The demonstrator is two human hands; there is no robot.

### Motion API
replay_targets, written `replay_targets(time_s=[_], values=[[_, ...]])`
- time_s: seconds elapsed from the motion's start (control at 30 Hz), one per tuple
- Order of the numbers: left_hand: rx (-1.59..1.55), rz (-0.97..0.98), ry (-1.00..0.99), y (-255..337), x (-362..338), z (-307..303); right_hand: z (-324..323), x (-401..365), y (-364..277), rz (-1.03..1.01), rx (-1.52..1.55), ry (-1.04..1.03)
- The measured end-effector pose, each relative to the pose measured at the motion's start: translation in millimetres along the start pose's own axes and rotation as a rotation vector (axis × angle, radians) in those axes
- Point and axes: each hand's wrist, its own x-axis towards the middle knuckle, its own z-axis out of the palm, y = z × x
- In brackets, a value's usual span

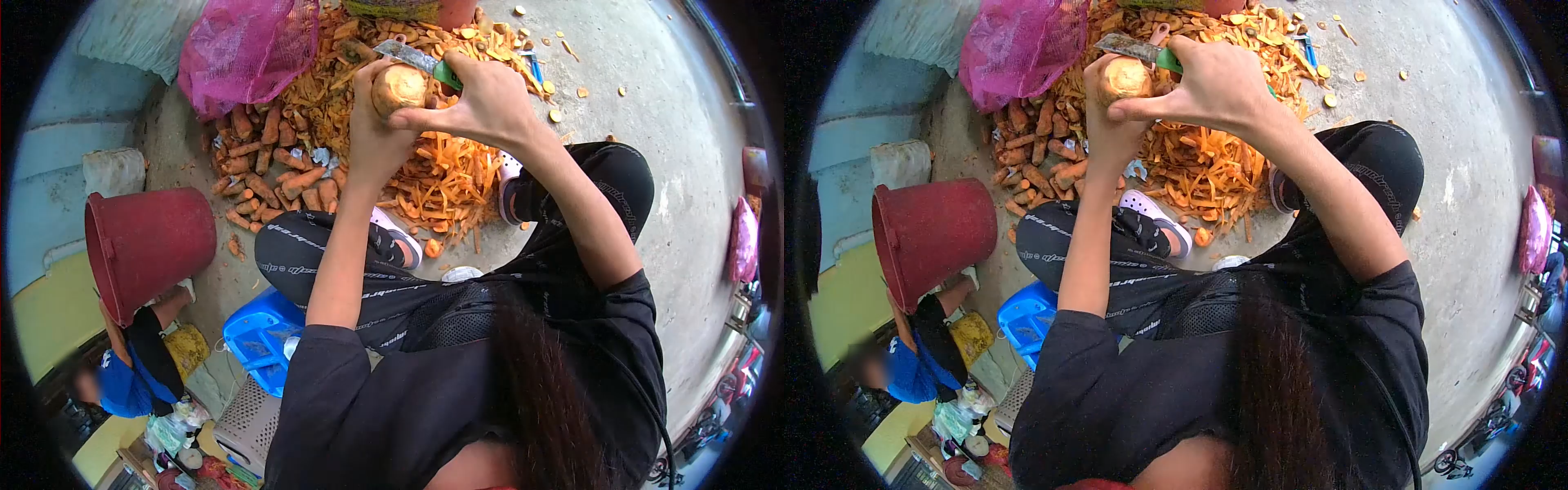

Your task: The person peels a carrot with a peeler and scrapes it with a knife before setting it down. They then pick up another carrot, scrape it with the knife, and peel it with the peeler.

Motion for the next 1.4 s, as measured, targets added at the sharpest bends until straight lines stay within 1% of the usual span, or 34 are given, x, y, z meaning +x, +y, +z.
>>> replay_targets(time_s=[0.03,0.13,0.23,0.33,0.43,0.53,0.63,0.73,0.83,0.93,1.03,1.13,1.23,1.33,1.4], values=[[0.027,0.032,-0.019,-3.1,0.1,-0.7,-0.7,-0.8,0.6,-0.001,-0.016,-0.006],[-0.044,0.061,-0.028,-10.6,-1.1,1.1,-3.5,-3.3,-2.9,-0.031,-0.027,0.008],[-0.092,0.101,-0.013,-10.6,-1.1,2.0,-5.1,-3.9,-3.2,-0.006,-0.027,-0.033],[-0.106,0.087,-0.017,-10.4,-1.4,1.8,-2.2,-4.8,-2.5,-0.016,-0.017,0.007],[-0.097,0.069,0.020,-8.4,-1.2,3.5,-3.2,-3.4,-2.1,-0.014,-0.031,-0.001],[0.002,0.126,0.052,-19.5,0.4,2.0,-2.0,-3.2,-2.9,0.014,-0.035,-0.033],[0.100,0.160,0.015,-21.9,1.1,0.3,0.0,-3.8,-3.1,-0.004,-0.049,-0.001],[0.184,0.203,0.032,-17.0,1.8,-0.1,5.4,-5.7,-0.5,-0.045,-0.063,0.071],[0.060,0.088,0.028,-23.9,-0.4,-0.4,7.4,-7.0,0.6,-0.117,-0.144,0.169],[0.157,0.083,-0.012,-18.8,-2.7,-4.1,13.3,-8.7,5.4,-0.122,-0.156,0.149],[0.107,0.041,-0.052,-21.1,-3.9,-6.2,16.1,-9.7,5.6,-0.127,-0.093,0.159],[-0.078,0.017,-0.080,-24.7,-2.2,-3.0,22.8,-11.7,7.8,-0.127,-0.082,0.149],[0.162,0.136,-0.165,-22.1,-2.4,-9.3,20.7,-13.3,5.8,-0.122,-0.084,0.058],[0.223,0.052,-0.090,-8.4,-6.3,-3.1,18.9,-14.1,3.5,-0.053,0.058,-0.027],[0.141,0.170,0.070,-18.2,-6.6,3.8,25.5,-15.7,1.0,0.000,0.112,-0.066]])
